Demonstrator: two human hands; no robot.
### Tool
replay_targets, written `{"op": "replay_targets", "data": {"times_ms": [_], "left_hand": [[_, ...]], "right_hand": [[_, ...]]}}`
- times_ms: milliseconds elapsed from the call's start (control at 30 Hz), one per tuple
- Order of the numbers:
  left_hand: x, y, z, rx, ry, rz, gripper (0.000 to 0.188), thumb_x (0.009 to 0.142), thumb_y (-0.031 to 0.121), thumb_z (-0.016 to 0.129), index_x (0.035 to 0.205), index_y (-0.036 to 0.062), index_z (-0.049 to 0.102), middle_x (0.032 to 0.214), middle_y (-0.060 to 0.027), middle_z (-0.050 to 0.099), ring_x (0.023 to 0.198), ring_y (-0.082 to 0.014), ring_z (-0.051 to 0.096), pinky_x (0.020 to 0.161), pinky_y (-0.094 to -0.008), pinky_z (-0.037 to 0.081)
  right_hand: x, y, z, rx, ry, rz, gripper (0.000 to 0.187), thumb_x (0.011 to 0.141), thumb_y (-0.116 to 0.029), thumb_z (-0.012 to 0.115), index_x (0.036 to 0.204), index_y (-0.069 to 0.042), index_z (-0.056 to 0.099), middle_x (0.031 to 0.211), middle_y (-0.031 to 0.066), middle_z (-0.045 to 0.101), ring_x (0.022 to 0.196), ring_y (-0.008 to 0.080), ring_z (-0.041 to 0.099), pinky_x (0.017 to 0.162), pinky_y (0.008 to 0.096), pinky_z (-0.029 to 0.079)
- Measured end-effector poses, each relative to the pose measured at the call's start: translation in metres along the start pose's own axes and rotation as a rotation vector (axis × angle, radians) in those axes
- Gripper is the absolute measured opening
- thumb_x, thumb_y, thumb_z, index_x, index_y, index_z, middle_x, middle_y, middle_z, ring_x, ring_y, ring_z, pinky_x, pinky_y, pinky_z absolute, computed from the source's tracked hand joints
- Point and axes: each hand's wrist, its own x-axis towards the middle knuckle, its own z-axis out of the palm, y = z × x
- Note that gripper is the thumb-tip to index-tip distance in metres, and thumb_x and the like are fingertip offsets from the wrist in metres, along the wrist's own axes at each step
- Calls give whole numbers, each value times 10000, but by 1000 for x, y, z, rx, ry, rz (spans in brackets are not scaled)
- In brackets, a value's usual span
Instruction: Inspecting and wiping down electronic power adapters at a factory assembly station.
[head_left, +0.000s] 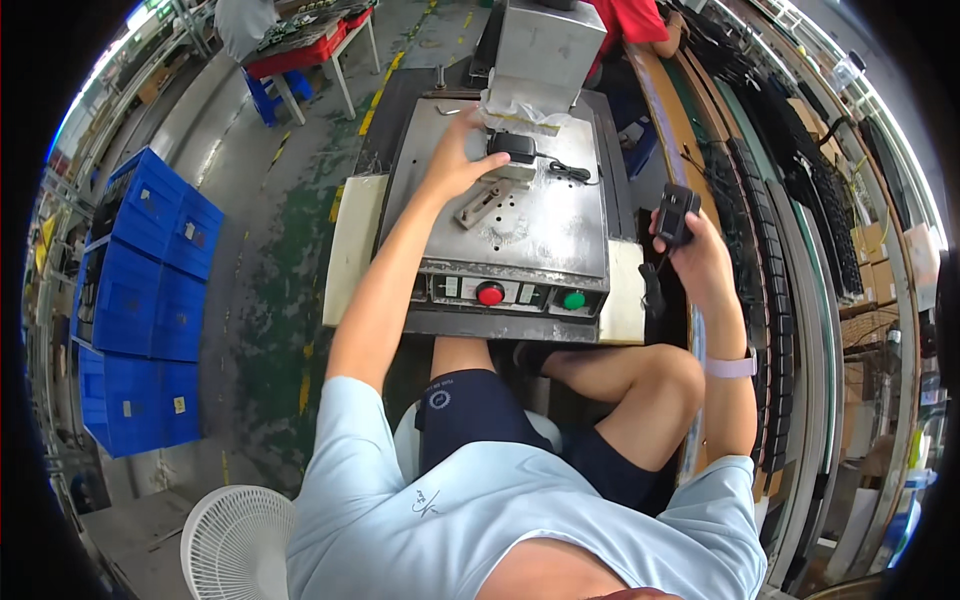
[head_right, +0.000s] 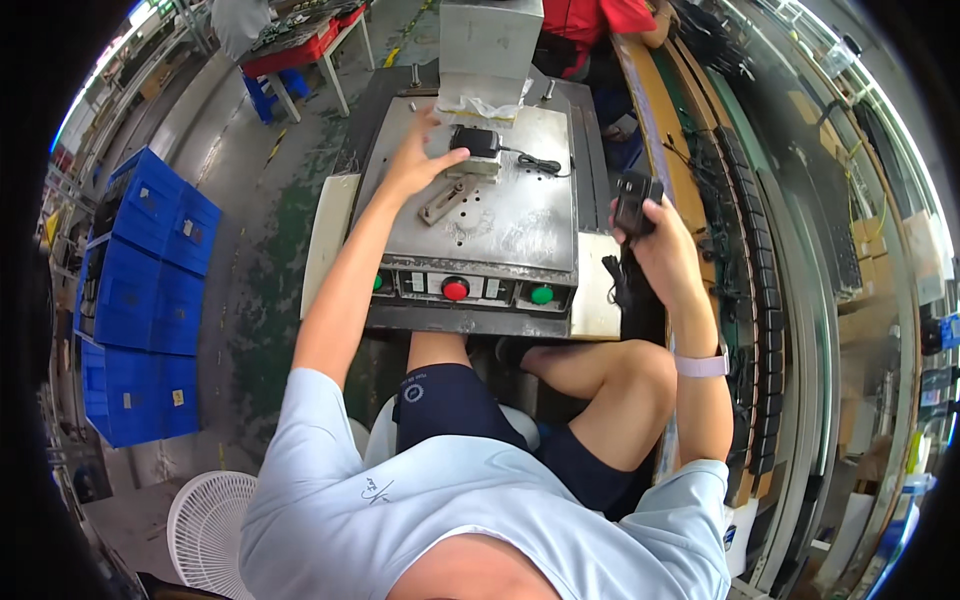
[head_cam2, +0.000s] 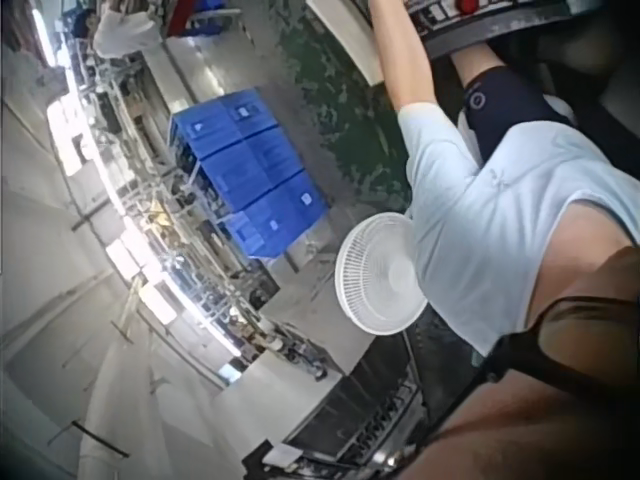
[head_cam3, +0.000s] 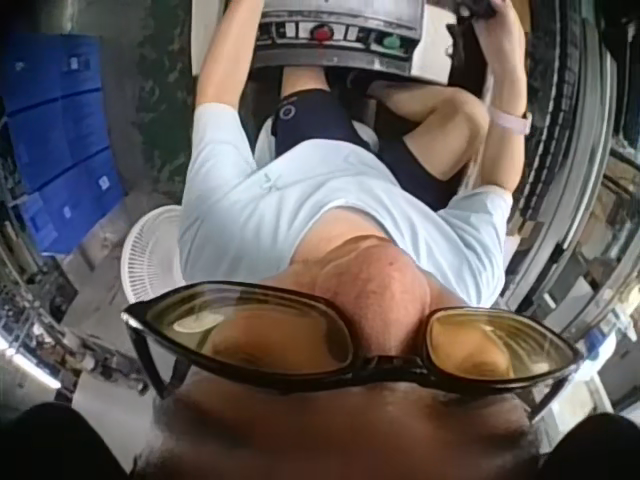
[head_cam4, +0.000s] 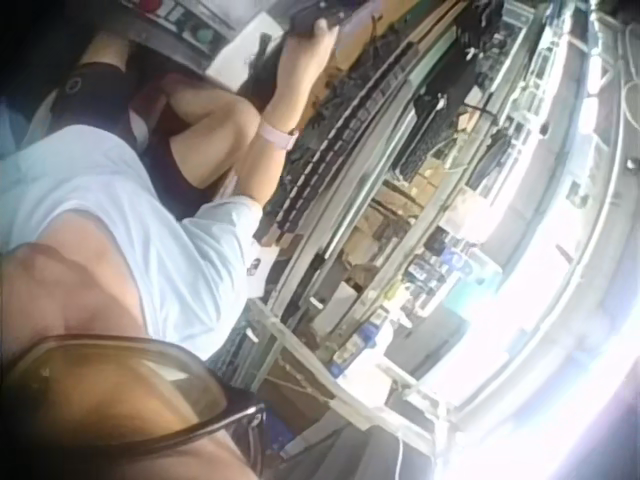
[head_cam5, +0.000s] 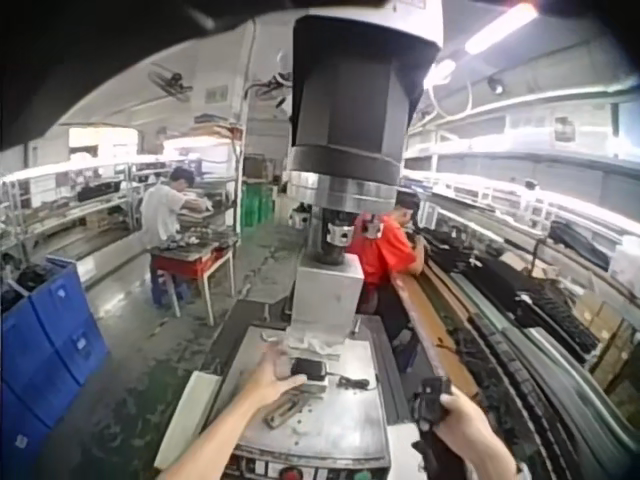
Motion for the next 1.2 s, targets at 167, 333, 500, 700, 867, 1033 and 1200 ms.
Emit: {"op": "replay_targets", "data": {"times_ms": [167,333,500,700,867,1033,1200], "left_hand": [[24,-30,13,25,-330,172,793,687,148,852,1353,53,431,1144,-141,652,1018,-244,623,923,-356,459],[24,-23,10,-149,-302,32,799,661,63,841,1344,57,427,1145,-168,659,1028,-242,623,922,-365,463],[39,13,-25,-548,-409,-239,794,655,46,847,1334,56,435,1083,-185,677,967,-247,641,885,-343,482],[-75,70,-64,-1177,-229,-342,965,685,219,869,1474,59,337,1005,-118,653,908,-203,619,828,-311,499],[-168,129,-67,-1172,256,-644,696,812,168,775,1403,123,410,977,-136,627,855,-225,612,755,-301,507],[-209,79,-82,-395,315,-661,528,858,36,664,1328,134,445,988,-113,586,868,-186,580,777,-287,486],[-216,83,-80,72,150,-411,424,860,-2,640,1239,103,485,1011,-101,561,873,-178,558,817,-283,464]], "right_hand": [[60,-13,-17,-626,59,-251,309,1004,-190,516,1252,-6,526,1030,94,583,855,126,515,744,229,432],[120,24,-1,-894,50,-170,353,1016,-215,523,1275,24,525,1033,66,591,851,109,507,757,213,433],[169,63,7,-927,23,-331,385,1003,-198,542,1325,11,511,1024,59,612,809,100,509,713,223,434],[179,82,30,-1447,-435,-639,512,897,-185,645,1380,-73,518,1042,120,613,801,272,583,735,312,462],[166,95,63,-1828,-525,-708,673,859,-243,699,1445,-82,410,1123,167,590,924,311,599,785,372,487],[119,79,67,-2230,-536,-711,1083,744,-399,789,1569,-148,134,1455,236,361,1278,387,451,924,459,493],[17,93,24,-2217,-619,-377,1256,585,-403,869,1557,-81,142,1565,241,215,1452,396,232,1108,564,313]]}}
